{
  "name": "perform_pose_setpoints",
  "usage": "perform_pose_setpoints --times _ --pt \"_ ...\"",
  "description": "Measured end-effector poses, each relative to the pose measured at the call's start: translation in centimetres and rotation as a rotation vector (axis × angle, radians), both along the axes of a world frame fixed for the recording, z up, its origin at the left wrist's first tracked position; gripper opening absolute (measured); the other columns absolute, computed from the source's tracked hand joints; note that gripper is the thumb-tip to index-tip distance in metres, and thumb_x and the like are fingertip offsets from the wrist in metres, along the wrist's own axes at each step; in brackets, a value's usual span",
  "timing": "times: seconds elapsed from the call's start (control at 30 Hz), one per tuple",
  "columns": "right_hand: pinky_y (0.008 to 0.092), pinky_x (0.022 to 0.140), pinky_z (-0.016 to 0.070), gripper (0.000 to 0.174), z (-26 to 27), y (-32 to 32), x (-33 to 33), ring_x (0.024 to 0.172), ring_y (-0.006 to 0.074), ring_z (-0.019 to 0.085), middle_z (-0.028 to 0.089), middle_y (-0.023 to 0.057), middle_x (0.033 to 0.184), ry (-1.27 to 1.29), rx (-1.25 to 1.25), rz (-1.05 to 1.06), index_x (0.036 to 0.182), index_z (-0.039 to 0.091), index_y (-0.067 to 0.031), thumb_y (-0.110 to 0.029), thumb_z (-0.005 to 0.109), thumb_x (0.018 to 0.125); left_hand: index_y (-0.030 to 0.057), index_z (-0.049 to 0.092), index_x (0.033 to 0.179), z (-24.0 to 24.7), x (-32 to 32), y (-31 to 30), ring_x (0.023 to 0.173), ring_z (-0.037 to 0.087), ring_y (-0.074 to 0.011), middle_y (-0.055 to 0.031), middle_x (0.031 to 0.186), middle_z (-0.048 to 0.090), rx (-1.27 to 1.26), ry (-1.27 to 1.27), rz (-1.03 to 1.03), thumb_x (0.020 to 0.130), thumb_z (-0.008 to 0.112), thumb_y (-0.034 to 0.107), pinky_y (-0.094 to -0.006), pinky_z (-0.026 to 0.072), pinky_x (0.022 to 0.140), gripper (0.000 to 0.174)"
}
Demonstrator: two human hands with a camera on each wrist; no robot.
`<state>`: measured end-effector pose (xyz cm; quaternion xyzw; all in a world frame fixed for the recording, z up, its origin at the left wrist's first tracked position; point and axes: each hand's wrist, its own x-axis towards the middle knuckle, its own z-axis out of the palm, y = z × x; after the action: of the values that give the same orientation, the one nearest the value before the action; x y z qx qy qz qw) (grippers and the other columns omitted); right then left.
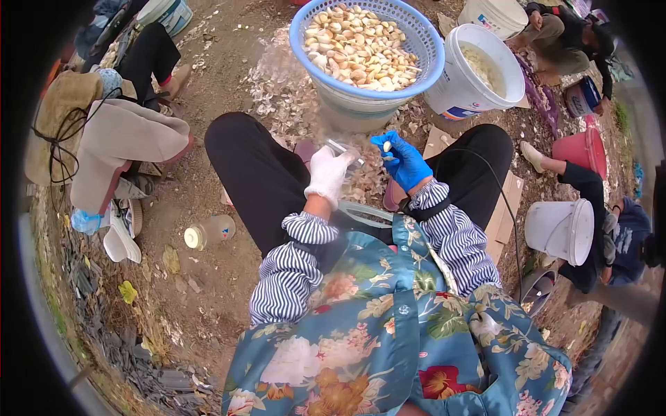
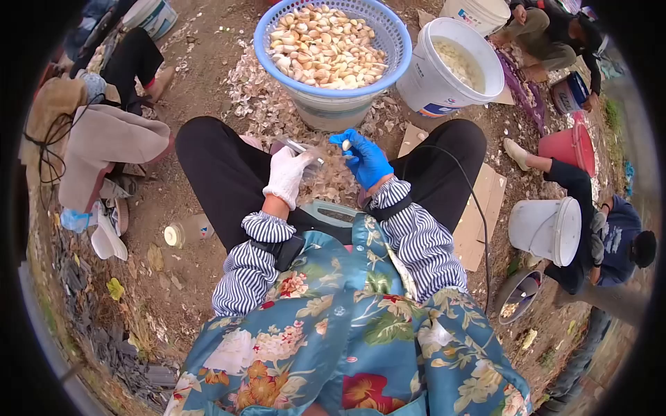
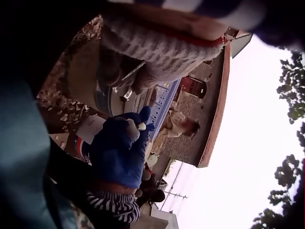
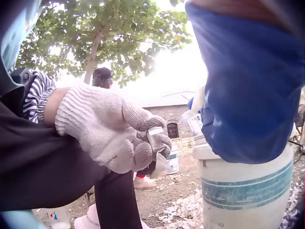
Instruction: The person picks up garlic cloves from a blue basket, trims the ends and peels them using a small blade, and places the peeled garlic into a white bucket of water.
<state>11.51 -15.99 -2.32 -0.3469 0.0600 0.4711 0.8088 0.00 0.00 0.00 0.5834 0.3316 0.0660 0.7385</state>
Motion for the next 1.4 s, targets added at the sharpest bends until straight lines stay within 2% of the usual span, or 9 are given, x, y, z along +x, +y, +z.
perform_pose_setpoints --times 0.3,0.57,0.73,0.8,0.93,1.03,1.17,1.3,1.4 --pt "0.0122 0.047 0.0332 0.029 8.8 -3.9 6.1 0.059 0.0022 0.041 0.063 0.0049 0.098 -0.400 -0.100 -0.255 0.111 0.060 0.0046 -0.019 0.054 0.094 0.0031 0.061 0.098 0.5 0.4 -0.4 0.067 0.062 -0.0125 -0.0059 0.082 0.066 -0.308 -0.066 0.003 0.084 0.067 0.015 -0.0253 0.0497 0.059 0.019" --pt "0.0160 0.061 0.0429 0.015 15.5 -6.2 18.0 0.069 0.0059 0.055 0.069 0.0063 0.100 -0.728 -0.274 -0.660 0.100 0.067 -0.0018 -0.005 0.058 0.090 0.0016 0.059 0.099 0.1 0.7 -0.6 0.067 0.063 -0.0138 -0.0080 0.083 0.066 -0.356 -0.102 -0.006 0.085 0.067 0.015 -0.0258 0.0507 0.059 0.021" --pt "0.0153 0.056 0.0424 0.010 16.0 -6.7 26.4 0.068 0.0059 0.058 0.070 0.0013 0.085 -0.787 -0.438 -0.753 0.092 0.071 -0.0034 -0.008 0.065 0.086 0.0008 0.060 0.100 1.5 1.2 -0.7 0.070 0.064 -0.0148 -0.0079 0.085 0.066 -0.382 -0.040 0.004 0.083 0.067 0.013 -0.0268 0.0527 0.059 0.022" --pt "0.0195 0.058 0.0473 0.015 13.7 -7.1 30.8 0.069 0.0121 0.062 0.068 0.0059 0.090 -0.736 -0.612 -0.726 0.097 0.068 0.0006 -0.006 0.066 0.084 0.0007 0.061 0.100 1.0 1.7 -0.6 0.072 0.066 -0.0153 -0.0080 0.088 0.067 -0.371 -0.035 0.006 0.083 0.067 0.011 -0.0277 0.0537 0.058 0.021" --pt "0.0274 0.064 0.0517 0.034 12.3 -5.3 31.6 0.078 0.0183 0.064 0.065 0.0136 0.099 -0.792 -0.975 -0.581 0.112 0.060 0.0032 -0.003 0.068 0.080 0.0011 0.061 0.099 0.7 1.6 -0.6 0.066 0.062 -0.0130 -0.0080 0.084 0.067 -0.363 -0.078 0.023 0.084 0.067 0.013 -0.0251 0.0503 0.058 0.020" --pt "0.0255 0.070 0.0485 0.024 14.3 -0.6 25.8 0.080 0.0131 0.063 0.068 0.0054 0.095 -1.012 -0.738 -0.331 0.107 0.066 -0.0046 -0.010 0.065 0.084 0.0014 0.062 0.098 -1.0 1.8 -0.5 0.066 0.062 -0.0122 -0.0072 0.083 0.067 -0.353 -0.085 0.002 0.084 0.067 0.013 -0.0243 0.0495 0.057 0.018" --pt "0.0243 0.075 0.0481 0.021 14.2 5.6 19.8 0.084 0.0108 0.062 0.069 0.0029 0.099 -0.965 -0.587 0.276 0.104 0.069 -0.0069 -0.010 0.064 0.084 0.0018 0.062 0.098 0.3 2.1 -0.5 0.066 0.064 -0.0118 -0.0061 0.082 0.068 -0.338 -0.044 -0.023 0.085 0.067 0.014 -0.0231 0.0493 0.056 0.019" --pt "0.0325 0.079 0.0506 0.029 7.4 11.4 18.5 0.087 0.0202 0.065 0.070 0.0088 0.096 -1.347 -0.609 0.596 0.101 0.069 -0.0045 -0.020 0.071 0.076 0.0020 0.062 0.098 0.7 2.1 -0.5 0.067 0.064 -0.0121 -0.0059 0.082 0.068 -0.300 0.010 -0.024 0.085 0.067 0.015 -0.0232 0.0497 0.056 0.019" --pt "0.0382 0.080 0.0499 0.034 6.3 13.9 15.6 0.089 0.0286 0.064 0.068 0.0118 0.093 -1.718 -1.015 0.694 0.095 0.068 -0.0114 -0.030 0.074 0.066 0.0025 0.062 0.096 1.4 1.7 -0.5 0.068 0.064 -0.0120 -0.0056 0.082 0.068 -0.307 0.046 -0.005 0.084 0.067 0.016 -0.0240 0.0497 0.056 0.018"
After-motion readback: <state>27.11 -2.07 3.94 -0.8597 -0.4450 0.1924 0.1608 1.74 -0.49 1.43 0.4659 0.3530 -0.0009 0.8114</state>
